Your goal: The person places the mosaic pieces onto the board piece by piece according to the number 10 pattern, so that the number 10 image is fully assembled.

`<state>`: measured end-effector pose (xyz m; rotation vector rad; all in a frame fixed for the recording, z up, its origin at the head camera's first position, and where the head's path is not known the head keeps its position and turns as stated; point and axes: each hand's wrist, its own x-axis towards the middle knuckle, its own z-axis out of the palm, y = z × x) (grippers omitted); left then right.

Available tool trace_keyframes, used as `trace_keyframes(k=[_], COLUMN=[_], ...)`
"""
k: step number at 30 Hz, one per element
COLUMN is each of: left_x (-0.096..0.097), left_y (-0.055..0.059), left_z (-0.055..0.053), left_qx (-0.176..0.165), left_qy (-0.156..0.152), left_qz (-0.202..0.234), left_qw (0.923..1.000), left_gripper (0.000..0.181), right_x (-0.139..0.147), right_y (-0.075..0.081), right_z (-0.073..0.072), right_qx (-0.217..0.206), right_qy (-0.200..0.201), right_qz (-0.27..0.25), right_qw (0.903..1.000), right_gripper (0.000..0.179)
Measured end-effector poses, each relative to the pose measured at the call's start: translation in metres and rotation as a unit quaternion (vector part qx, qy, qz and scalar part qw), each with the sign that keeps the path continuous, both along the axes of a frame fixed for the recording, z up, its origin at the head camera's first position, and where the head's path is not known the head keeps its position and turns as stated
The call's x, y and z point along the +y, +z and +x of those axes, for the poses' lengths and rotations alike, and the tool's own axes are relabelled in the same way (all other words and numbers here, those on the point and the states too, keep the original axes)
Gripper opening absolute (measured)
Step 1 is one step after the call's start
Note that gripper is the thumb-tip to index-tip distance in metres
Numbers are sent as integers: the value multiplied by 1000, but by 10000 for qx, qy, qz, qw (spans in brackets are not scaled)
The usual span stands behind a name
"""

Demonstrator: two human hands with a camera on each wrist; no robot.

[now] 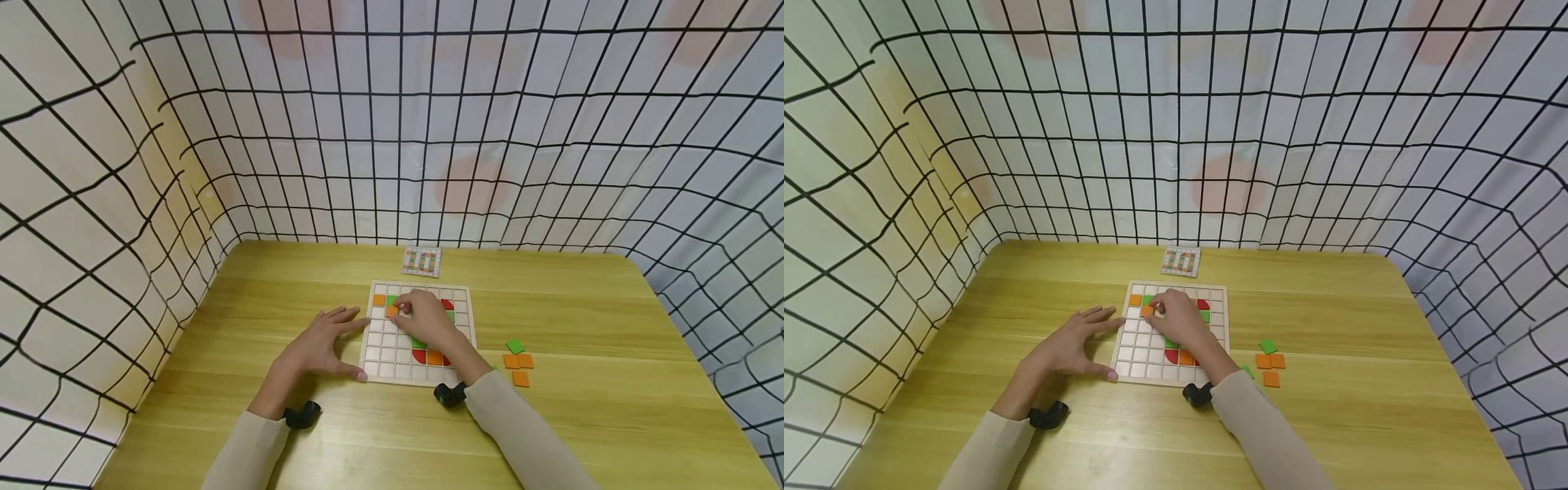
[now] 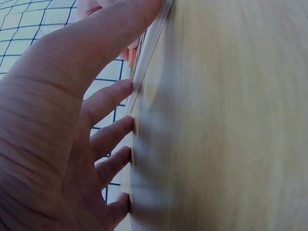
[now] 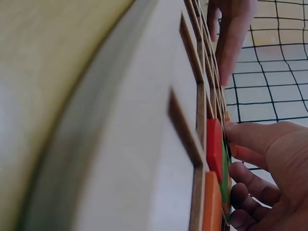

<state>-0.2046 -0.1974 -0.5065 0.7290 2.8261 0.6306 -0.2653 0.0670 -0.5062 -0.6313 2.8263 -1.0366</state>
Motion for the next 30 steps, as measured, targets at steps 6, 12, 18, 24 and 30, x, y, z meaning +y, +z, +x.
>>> trace_keyframes(k=[6, 12, 18, 24, 30], left_x=[1, 2, 2, 2, 3], left_y=[2, 3, 3, 4, 5], left_z=[0, 0, 0, 1, 1], left_qx=[11, -15, 24, 8, -71], left_qy=[1, 16, -11, 2, 16], left_qz=[-25, 10, -15, -23, -62], left_qw=[10000, 10000, 10000, 10000, 10000], left_gripper=[108, 108, 108, 109, 109], right_x=[-1, 0, 2, 4, 15], right_y=[-1, -1, -1, -2, 0], right_z=[0, 1, 2, 1, 2], right_qx=[-77, -121, -88, -70, -115], right_qy=[-59, -61, -17, 61, -38], right_qz=[0, -64, -114, -214, -338], right_qw=[10000, 9999, 9999, 9997, 9994], right_gripper=[30, 30, 27, 26, 25])
